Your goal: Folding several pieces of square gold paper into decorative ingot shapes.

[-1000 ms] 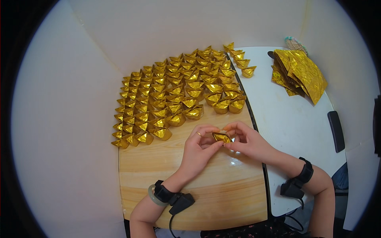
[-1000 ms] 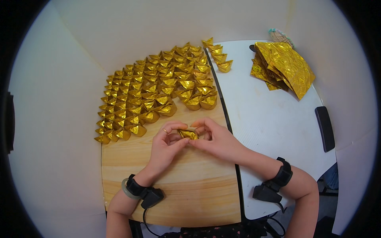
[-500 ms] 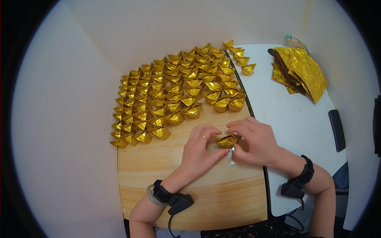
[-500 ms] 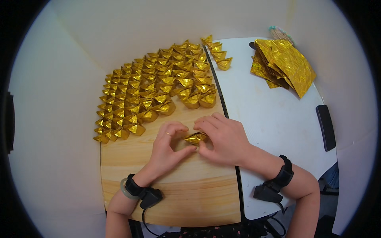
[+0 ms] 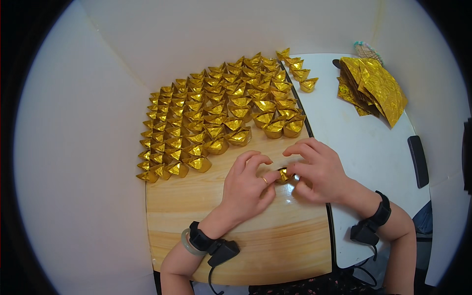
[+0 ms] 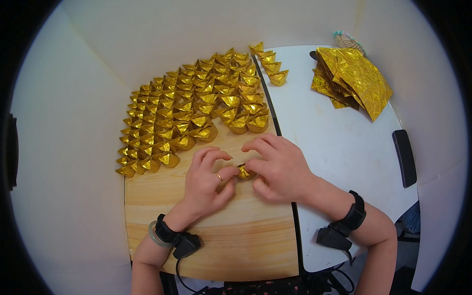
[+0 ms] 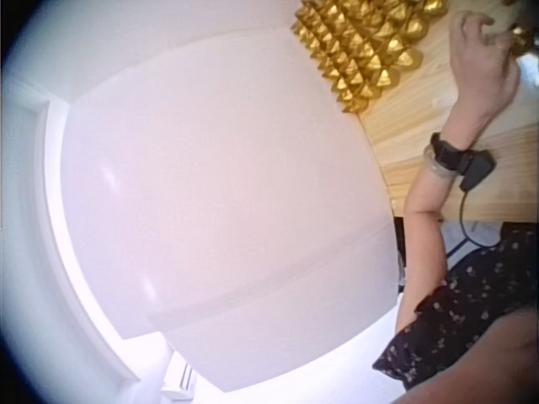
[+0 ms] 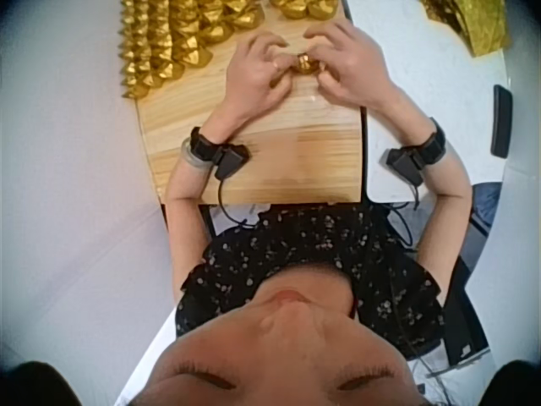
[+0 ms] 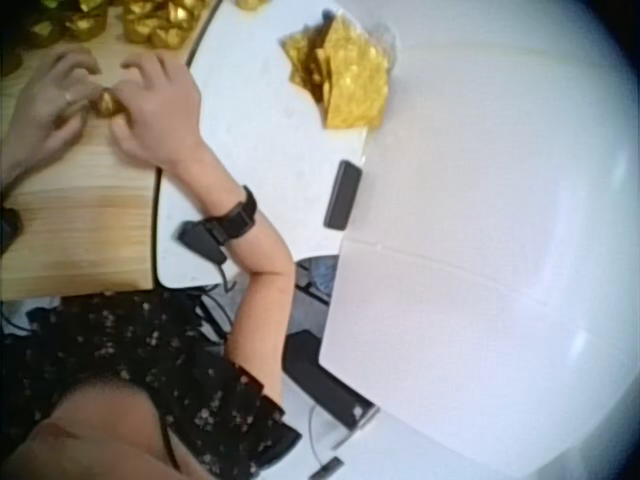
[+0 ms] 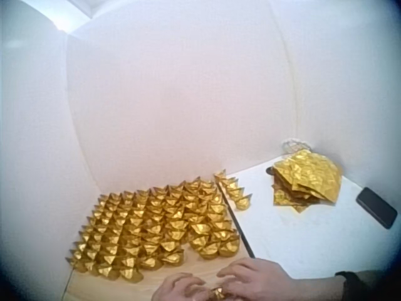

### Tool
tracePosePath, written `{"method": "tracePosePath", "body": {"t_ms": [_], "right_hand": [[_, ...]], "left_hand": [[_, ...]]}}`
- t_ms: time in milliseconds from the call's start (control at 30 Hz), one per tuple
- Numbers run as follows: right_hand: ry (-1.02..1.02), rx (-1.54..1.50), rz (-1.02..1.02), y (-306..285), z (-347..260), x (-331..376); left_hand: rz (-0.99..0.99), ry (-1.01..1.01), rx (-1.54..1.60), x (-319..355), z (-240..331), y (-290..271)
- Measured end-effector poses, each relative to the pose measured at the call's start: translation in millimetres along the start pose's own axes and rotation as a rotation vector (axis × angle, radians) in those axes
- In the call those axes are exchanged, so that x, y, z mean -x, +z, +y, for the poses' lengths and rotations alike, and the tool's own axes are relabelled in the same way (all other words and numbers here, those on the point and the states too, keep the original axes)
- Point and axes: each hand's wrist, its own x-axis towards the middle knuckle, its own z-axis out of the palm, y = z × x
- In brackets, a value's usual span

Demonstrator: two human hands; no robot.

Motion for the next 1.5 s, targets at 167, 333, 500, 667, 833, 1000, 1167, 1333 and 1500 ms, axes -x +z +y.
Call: {"method": "tracePosePath", "body": {"t_ms": [167,333,500,667,833,1000,1167,1333,1500], "right_hand": [[-0.017,0.014,-0.017,-0.5,1.8,-0.2],[-0.014,-0.006,0.018,3.2,1.7,-0.2],[-0.044,0.011,0.015,0.4,0.0,0.3],[-0.089,0.093,0.028,5.5,5.7,4.0],[-0.12,0.014,0.065,18.0,7.9,5.1],[-0.267,-0.017,0.098,16.4,12.2,11.3],[-0.219,-0.015,-0.052,24.1,10.7,4.3],[-0.18,-0.028,0.041,4.9,9.3,7.0],[-0.164,0.054,0.058,10.4,5.6,1.0]], "left_hand": [[-0.002,0.063,-0.048,0.1,-3.0,-0.3],[0.028,-0.037,0.047,0.6,0.5,-2.9],[0.028,0.039,-0.046,1.4,-0.1,-3.6],[-0.014,0.09,-0.129,-0.9,-3.1,7.4],[0.03,0.067,-0.179,1.4,2.1,0.8],[0.059,0.191,-0.133,-0.8,-1.4,6.1],[0.032,0.183,-0.202,3.3,-3.1,-1.2],[0.156,0.128,-0.056,-1.6,-3.3,8.2],[0.012,0.209,-0.139,8.5,-8.2,0.2]]}}
